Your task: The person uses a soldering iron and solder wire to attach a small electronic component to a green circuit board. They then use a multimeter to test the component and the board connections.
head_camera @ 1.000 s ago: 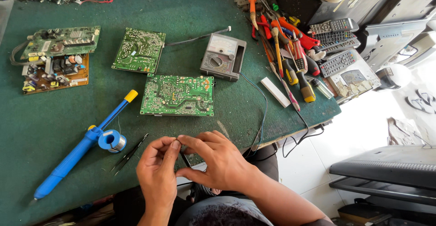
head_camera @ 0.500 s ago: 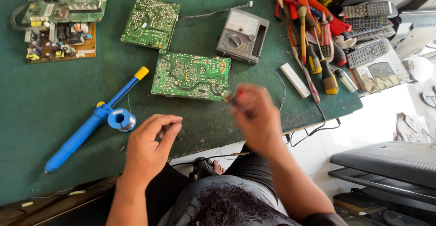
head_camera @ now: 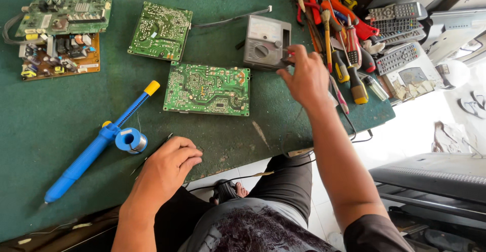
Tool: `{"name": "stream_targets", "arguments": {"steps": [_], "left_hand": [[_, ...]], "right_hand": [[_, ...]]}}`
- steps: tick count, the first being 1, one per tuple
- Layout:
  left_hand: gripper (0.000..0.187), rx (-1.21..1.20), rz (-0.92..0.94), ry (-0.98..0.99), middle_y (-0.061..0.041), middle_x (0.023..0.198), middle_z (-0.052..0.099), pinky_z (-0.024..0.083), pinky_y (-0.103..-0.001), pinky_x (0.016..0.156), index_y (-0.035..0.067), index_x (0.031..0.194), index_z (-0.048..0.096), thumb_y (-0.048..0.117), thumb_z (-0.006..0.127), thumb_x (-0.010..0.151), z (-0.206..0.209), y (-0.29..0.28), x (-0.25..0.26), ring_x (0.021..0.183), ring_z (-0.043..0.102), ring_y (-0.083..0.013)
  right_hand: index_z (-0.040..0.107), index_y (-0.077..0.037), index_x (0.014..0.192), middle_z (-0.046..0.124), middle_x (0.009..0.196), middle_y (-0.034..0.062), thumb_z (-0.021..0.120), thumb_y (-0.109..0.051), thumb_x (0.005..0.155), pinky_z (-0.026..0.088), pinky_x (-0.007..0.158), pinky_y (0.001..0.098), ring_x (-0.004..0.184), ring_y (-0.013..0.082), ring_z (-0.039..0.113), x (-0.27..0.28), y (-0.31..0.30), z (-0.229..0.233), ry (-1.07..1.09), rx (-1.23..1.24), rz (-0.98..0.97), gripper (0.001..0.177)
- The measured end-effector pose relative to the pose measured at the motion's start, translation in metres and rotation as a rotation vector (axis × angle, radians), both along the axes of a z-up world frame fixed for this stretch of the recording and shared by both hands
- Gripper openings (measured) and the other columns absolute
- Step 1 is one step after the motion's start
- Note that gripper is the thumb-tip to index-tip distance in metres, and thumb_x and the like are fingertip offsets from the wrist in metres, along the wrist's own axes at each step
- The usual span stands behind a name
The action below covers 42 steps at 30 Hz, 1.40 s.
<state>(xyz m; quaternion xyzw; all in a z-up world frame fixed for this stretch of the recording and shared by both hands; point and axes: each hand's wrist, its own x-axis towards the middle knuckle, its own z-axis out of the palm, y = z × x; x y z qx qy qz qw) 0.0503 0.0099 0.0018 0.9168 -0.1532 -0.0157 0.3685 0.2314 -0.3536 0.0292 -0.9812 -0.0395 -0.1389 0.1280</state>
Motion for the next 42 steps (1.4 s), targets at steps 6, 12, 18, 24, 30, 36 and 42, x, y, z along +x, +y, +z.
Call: {"name": "stream_targets", "arguments": {"steps": [6,12,18,24,30,36,42], "left_hand": [[0.014,0.013,-0.022,-0.1,0.001,0.109,0.067,0.056,-0.036,0.081,0.013,0.108,0.078,0.022,0.071,0.101,0.0,-0.001,-0.001,0.091,0.072,-0.0177],[0.011,0.008,-0.045,-0.241,0.0,0.104,0.07,0.053,-0.039,0.087,0.011,0.106,0.071,0.021,0.067,0.103,-0.005,-0.008,-0.003,0.096,0.068,-0.0217],[0.014,-0.376,0.317,-0.022,0.0,0.079,0.072,0.053,-0.026,0.076,0.011,0.107,0.076,0.022,0.069,0.103,0.002,-0.028,-0.014,0.072,0.066,-0.0102],[0.015,-1.216,0.367,0.227,-0.021,0.092,0.07,0.057,-0.031,0.062,-0.004,0.111,0.068,0.011,0.067,0.106,-0.023,-0.059,-0.003,0.072,0.062,-0.0198],[0.009,-1.55,0.344,0.576,-0.012,0.095,0.071,0.054,-0.027,0.068,0.007,0.109,0.07,0.015,0.068,0.105,-0.021,-0.082,0.011,0.078,0.063,-0.0144],[0.016,-1.495,0.321,0.622,-0.014,0.091,0.076,0.063,-0.027,0.065,0.001,0.108,0.072,0.017,0.073,0.104,-0.027,-0.082,0.016,0.072,0.071,-0.0148],[0.012,-1.359,0.34,0.612,-0.019,0.093,0.076,0.067,-0.037,0.07,-0.003,0.101,0.073,0.009,0.076,0.1,-0.043,-0.076,0.011,0.075,0.074,-0.0233]], "right_hand": [[0.055,-0.015,0.137,0.082,0.117,0.0014,0.084,-0.025,0.088,0.054,0.083,0.0535,0.129,0.0305,0.058,-0.015,-0.031,0.006,0.027,0.043,0.095,0.057],[0.058,-0.018,0.139,0.082,0.116,0.0004,0.083,-0.029,0.085,0.054,0.083,0.0544,0.124,0.0306,0.062,-0.062,-0.033,0.018,0.113,0.044,0.038,0.06],[0.059,-0.014,0.14,0.083,0.118,-0.0027,0.083,-0.023,0.089,0.055,0.091,0.0447,0.122,0.0276,0.064,-0.122,-0.029,0.008,0.015,0.131,0.117,0.057],[0.069,-0.023,0.137,0.084,0.107,0.0002,0.077,-0.029,0.1,0.06,0.094,0.0437,0.106,0.0256,0.076,-0.165,0.001,0.023,-0.05,0.554,0.15,0.039],[0.071,-0.014,0.135,0.087,0.099,0.0004,0.084,-0.02,0.093,0.062,0.093,0.0293,0.099,0.0123,0.082,-0.169,0.074,-0.015,0.171,0.974,0.422,0.045],[0.066,-0.018,0.136,0.086,0.101,-0.0041,0.092,-0.019,0.088,0.053,0.061,0.0193,0.058,0.0096,0.061,-0.146,0.099,-0.012,0.15,0.923,0.404,0.055],[0.075,-0.025,0.123,0.085,0.09,-0.0094,0.097,-0.026,0.08,0.06,0.069,0.0211,0.068,0.0072,0.073,-0.139,0.104,-0.004,0.113,0.857,0.42,0.049]]}}
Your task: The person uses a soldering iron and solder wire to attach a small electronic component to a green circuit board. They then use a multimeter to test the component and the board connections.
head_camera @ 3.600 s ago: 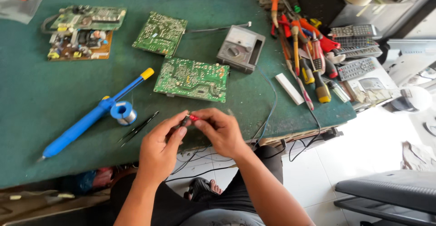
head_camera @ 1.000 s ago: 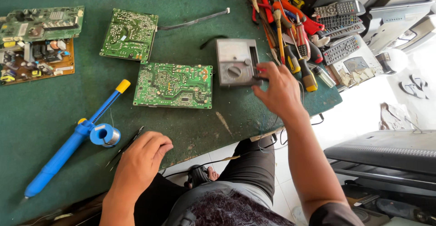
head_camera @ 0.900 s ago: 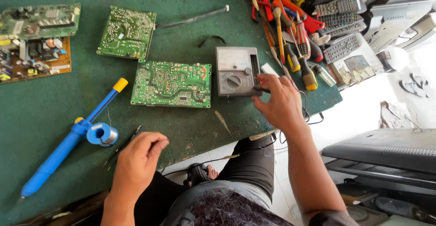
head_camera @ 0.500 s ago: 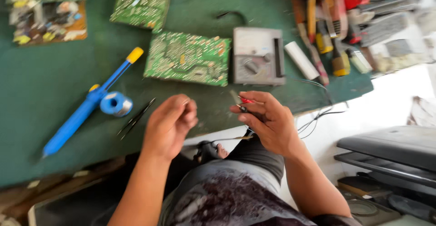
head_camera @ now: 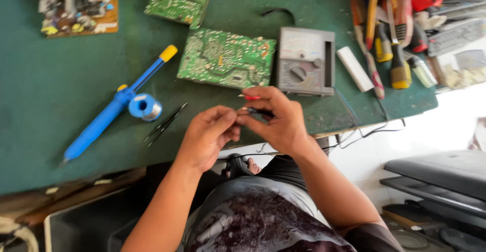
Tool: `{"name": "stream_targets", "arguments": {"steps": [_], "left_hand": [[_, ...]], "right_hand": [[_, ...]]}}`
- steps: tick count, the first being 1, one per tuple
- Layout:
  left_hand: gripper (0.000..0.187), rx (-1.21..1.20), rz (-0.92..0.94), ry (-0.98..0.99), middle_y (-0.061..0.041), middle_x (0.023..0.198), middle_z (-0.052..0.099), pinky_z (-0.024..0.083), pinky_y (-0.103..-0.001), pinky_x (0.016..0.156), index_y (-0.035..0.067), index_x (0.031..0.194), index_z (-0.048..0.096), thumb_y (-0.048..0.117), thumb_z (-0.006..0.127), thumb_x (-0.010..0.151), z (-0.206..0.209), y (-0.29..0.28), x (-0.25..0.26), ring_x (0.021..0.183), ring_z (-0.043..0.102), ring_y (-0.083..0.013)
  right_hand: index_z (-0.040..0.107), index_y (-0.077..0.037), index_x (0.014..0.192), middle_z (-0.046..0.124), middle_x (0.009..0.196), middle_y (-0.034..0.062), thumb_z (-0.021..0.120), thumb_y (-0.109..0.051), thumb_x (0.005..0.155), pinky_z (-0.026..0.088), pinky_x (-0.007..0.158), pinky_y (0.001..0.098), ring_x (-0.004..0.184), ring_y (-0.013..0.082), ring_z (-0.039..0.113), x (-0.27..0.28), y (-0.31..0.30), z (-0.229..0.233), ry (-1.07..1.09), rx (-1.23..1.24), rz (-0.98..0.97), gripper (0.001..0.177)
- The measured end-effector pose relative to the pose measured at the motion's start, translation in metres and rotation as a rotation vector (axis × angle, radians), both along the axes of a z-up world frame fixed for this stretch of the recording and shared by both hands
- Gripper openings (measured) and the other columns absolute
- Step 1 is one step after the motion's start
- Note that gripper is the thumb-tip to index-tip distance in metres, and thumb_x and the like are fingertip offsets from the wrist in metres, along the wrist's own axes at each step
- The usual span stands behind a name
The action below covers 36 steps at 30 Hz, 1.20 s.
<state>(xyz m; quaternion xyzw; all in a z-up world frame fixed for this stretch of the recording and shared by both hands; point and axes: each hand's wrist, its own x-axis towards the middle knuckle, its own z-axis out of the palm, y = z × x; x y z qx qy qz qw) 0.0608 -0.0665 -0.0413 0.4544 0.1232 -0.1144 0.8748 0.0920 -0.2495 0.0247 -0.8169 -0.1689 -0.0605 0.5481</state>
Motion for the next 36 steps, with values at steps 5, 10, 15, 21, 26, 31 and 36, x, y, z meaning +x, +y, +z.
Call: {"name": "stream_targets", "arguments": {"steps": [5,10,15,21,26,31,36], "left_hand": [[0.013,-0.004,-0.071,-0.022,-0.018,0.087,0.077,0.068,-0.038,0.07,-0.006,0.103,0.076,0.001,0.079,0.093,0.011,0.009,0.003,0.075,0.077,-0.025],[0.014,-0.02,-0.032,-0.056,-0.018,0.08,0.074,0.069,-0.039,0.067,-0.009,0.102,0.075,-0.007,0.079,0.089,-0.002,0.007,0.013,0.07,0.077,-0.0249],[0.014,0.356,0.162,-0.473,-0.02,0.098,0.077,0.069,-0.034,0.07,-0.007,0.107,0.077,-0.007,0.079,0.093,0.01,-0.003,0.017,0.075,0.077,-0.0215],[0.016,0.35,0.172,-0.526,-0.02,0.102,0.076,0.071,-0.032,0.073,-0.01,0.109,0.077,-0.008,0.078,0.094,0.019,-0.007,0.01,0.078,0.078,-0.0187],[0.015,0.345,0.166,-0.529,-0.021,0.1,0.077,0.071,-0.035,0.074,-0.011,0.109,0.077,-0.009,0.076,0.095,0.027,-0.011,0.005,0.079,0.08,-0.0205],[0.014,0.319,0.136,-0.521,-0.022,0.101,0.077,0.072,-0.039,0.077,-0.012,0.109,0.076,-0.01,0.075,0.095,0.026,-0.012,0.001,0.083,0.081,-0.0222],[0.015,0.274,0.131,-0.531,-0.026,0.103,0.077,0.072,-0.041,0.079,-0.014,0.109,0.075,-0.011,0.075,0.094,0.026,-0.008,0.002,0.086,0.081,-0.0245]], "right_hand": [[0.079,-0.016,0.119,0.084,0.089,-0.004,0.093,-0.019,0.085,0.06,0.075,0.0246,0.075,0.0111,0.072,0.004,-0.008,-0.001,-0.125,0.15,0.056,0.037],[0.074,-0.009,0.129,0.084,0.093,-0.0019,0.085,-0.015,0.093,0.056,0.077,0.0226,0.078,0.0115,0.065,-0.001,-0.011,-0.002,-0.128,0.245,0.134,0.038],[0.059,0.003,0.139,0.081,0.102,0.0198,0.069,-0.001,0.102,0.062,0.069,0.0314,0.063,0.0149,0.07,-0.002,-0.017,-0.03,0.185,0.436,0.189,0.039],[0.063,0.003,0.139,0.084,0.105,0.0156,0.077,-0.007,0.096,0.06,0.088,0.032,0.086,0.0111,0.068,-0.003,-0.021,-0.023,0.217,0.355,0.221,0.046],[0.071,0.0,0.13,0.086,0.095,0.009,0.074,-0.013,0.099,0.06,0.082,0.0285,0.08,0.0113,0.073,-0.005,-0.023,-0.032,0.06,0.211,0.167,0.034],[0.07,-0.002,0.13,0.085,0.094,0.0085,0.072,-0.011,0.099,0.062,0.078,0.0288,0.079,0.0069,0.07,-0.005,-0.026,-0.031,0.059,0.23,0.157,0.032],[0.073,-0.001,0.125,0.086,0.095,0.0079,0.084,-0.014,0.091,0.061,0.071,0.025,0.07,0.0142,0.07,-0.005,-0.021,-0.029,-0.061,0.164,0.14,0.038]]}}
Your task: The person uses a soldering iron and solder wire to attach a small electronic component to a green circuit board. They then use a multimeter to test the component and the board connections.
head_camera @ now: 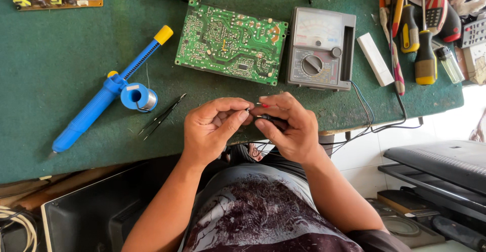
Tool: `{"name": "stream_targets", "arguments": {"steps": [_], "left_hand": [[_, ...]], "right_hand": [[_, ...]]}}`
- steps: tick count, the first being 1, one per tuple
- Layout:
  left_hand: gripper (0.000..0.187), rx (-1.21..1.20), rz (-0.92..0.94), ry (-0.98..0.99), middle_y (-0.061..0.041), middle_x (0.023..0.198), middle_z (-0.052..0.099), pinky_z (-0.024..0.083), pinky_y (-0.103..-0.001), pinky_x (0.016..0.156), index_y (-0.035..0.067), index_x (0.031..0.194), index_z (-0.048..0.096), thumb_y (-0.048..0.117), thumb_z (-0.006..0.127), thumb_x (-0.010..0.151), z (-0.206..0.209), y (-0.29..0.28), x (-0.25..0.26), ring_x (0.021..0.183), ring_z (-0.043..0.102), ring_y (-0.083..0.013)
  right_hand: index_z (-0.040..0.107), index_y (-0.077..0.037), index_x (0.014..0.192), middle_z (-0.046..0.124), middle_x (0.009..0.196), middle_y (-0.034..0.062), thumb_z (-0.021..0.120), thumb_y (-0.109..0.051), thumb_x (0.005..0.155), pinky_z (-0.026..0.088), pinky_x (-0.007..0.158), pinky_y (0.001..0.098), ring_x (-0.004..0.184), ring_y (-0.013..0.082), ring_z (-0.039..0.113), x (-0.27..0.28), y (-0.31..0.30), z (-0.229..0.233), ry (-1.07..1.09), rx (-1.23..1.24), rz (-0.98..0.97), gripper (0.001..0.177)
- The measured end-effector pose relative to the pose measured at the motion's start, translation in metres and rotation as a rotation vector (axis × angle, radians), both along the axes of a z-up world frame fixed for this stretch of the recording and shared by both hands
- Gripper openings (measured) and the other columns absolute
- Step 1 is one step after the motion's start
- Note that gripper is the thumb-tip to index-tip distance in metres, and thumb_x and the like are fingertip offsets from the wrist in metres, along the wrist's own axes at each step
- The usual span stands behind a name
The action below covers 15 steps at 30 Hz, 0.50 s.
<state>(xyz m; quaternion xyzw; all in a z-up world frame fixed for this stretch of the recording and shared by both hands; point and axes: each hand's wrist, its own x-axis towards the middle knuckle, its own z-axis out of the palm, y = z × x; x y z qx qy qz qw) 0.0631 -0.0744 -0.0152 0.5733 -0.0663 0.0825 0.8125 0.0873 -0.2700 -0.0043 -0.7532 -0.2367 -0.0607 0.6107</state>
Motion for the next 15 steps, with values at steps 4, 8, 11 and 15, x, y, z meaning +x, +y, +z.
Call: {"name": "stream_targets", "arguments": {"steps": [4,8,11,15], "left_hand": [[0.016,-0.016,-0.013,-0.009,-0.026,0.101,0.076,0.072,-0.041,0.079,-0.014,0.109,0.074,-0.012,0.075,0.093,-0.003,0.001,0.0,0.086,0.081,-0.0245],[0.016,-0.034,-0.005,-0.01,-0.025,0.101,0.076,0.072,-0.043,0.079,-0.014,0.11,0.073,-0.011,0.074,0.094,-0.007,0.006,0.001,0.086,0.081,-0.025],[0.014,-0.031,-0.011,-0.017,-0.026,0.102,0.075,0.072,-0.043,0.079,-0.013,0.109,0.072,-0.01,0.073,0.095,-0.009,0.008,0.004,0.086,0.081,-0.0256],[0.013,-0.02,0.011,0.0,-0.027,0.102,0.075,0.072,-0.042,0.08,-0.013,0.108,0.07,-0.009,0.072,0.095,-0.013,0.011,0.002,0.087,0.082,-0.0255]], "right_hand": [[0.073,0.001,0.126,0.085,0.094,0.01,0.081,-0.008,0.094,0.062,0.065,0.0273,0.068,0.0169,0.067,-0.003,0.004,0.002,0.007,0.053,-0.02,0.034],[0.076,-0.005,0.119,0.081,0.091,0.0071,0.083,-0.011,0.092,0.058,0.055,0.0287,0.065,0.0162,0.064,-0.006,0.006,0.029,-0.122,-0.029,-0.085,0.028],[0.08,-0.006,0.113,0.079,0.09,0.0086,0.083,-0.009,0.092,0.056,0.055,0.029,0.07,0.0248,0.062,-0.005,0.002,0.048,-0.334,-0.101,-0.127,0.021],[0.08,-0.005,0.11,0.08,0.088,0.0115,0.081,-0.01,0.095,0.058,0.061,0.0344,0.081,0.0336,0.067,0.0,0.003,0.039,-0.433,-0.079,-0.125,0.016]]}}
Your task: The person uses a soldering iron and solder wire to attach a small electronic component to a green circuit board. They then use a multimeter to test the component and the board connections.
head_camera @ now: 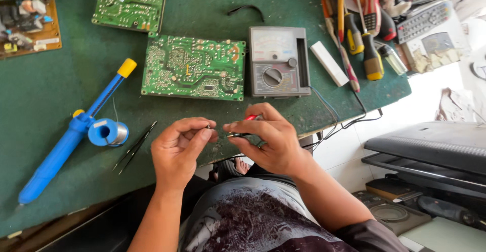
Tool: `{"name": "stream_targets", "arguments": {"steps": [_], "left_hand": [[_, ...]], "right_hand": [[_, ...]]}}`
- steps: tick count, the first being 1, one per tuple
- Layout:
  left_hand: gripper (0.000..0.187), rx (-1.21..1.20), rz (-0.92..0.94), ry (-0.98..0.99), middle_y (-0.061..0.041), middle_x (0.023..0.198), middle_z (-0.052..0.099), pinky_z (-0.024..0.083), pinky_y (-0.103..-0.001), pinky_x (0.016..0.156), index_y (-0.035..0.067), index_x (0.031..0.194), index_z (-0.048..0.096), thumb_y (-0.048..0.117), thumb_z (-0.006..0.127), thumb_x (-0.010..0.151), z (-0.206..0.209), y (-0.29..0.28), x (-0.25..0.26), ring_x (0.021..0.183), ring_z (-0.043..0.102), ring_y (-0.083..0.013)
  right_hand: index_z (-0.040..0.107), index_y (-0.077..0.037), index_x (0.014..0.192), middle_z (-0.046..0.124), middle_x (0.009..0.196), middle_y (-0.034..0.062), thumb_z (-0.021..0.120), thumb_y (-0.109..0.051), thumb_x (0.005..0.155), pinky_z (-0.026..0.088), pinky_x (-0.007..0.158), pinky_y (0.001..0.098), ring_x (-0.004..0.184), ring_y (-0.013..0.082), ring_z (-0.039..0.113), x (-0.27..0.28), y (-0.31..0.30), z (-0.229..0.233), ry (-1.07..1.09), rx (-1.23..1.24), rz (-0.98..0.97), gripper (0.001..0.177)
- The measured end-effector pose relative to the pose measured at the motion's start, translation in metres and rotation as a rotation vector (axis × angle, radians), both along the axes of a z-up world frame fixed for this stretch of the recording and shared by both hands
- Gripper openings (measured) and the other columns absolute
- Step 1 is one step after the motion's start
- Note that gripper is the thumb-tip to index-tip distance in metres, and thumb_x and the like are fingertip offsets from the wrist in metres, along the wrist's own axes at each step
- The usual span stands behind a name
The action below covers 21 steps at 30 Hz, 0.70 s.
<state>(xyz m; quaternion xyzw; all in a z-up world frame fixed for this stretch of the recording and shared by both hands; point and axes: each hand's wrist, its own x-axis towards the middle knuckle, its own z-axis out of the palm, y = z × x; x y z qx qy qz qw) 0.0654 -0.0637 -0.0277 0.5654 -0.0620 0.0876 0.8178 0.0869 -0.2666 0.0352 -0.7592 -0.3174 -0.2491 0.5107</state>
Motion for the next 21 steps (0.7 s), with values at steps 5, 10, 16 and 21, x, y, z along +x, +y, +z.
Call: {"name": "stream_targets", "arguments": {"steps": [5,10,16,21], "left_hand": [[0.012,-0.016,0.023,0.01,-0.027,0.103,0.075,0.072,-0.041,0.079,-0.013,0.106,0.07,-0.009,0.072,0.096,-0.001,-0.001,0.0,0.085,0.082,-0.0248],[0.012,-0.021,-0.006,0.022,-0.027,0.103,0.075,0.072,-0.041,0.08,-0.013,0.105,0.071,-0.009,0.073,0.094,0.0,-0.002,-0.002,0.085,0.082,-0.0248],[0.014,-0.032,-0.034,0.034,-0.029,0.105,0.076,0.072,-0.041,0.081,-0.013,0.106,0.071,-0.01,0.074,0.093,0.0,-0.003,-0.002,0.089,0.083,-0.0266],[0.015,-0.035,-0.071,0.04,-0.031,0.107,0.077,0.072,-0.042,0.081,-0.013,0.105,0.07,-0.012,0.075,0.091,0.0,-0.003,-0.004,0.092,0.083,-0.0291]], "right_hand": [[0.081,-0.007,0.106,0.08,0.089,0.0088,0.082,-0.009,0.094,0.055,0.058,0.0293,0.079,0.0279,0.065,0.007,0.002,-0.026,0.038,0.08,0.013,0.013],[0.082,-0.008,0.104,0.075,0.085,0.0101,0.084,-0.009,0.092,0.049,0.05,0.0254,0.064,0.0184,0.055,0.007,0.002,-0.021,0.07,0.107,0.005,0.013],[0.083,-0.007,0.103,0.071,0.081,0.0114,0.083,-0.007,0.092,0.048,0.05,0.0253,0.061,0.0186,0.052,0.009,0.001,-0.022,0.077,0.141,0.016,0.012],[0.085,-0.007,0.103,0.072,0.081,0.0118,0.084,-0.007,0.091,0.049,0.051,0.0266,0.063,0.0201,0.052,0.01,0.0,-0.026,0.082,0.156,0.021,0.013]]}}
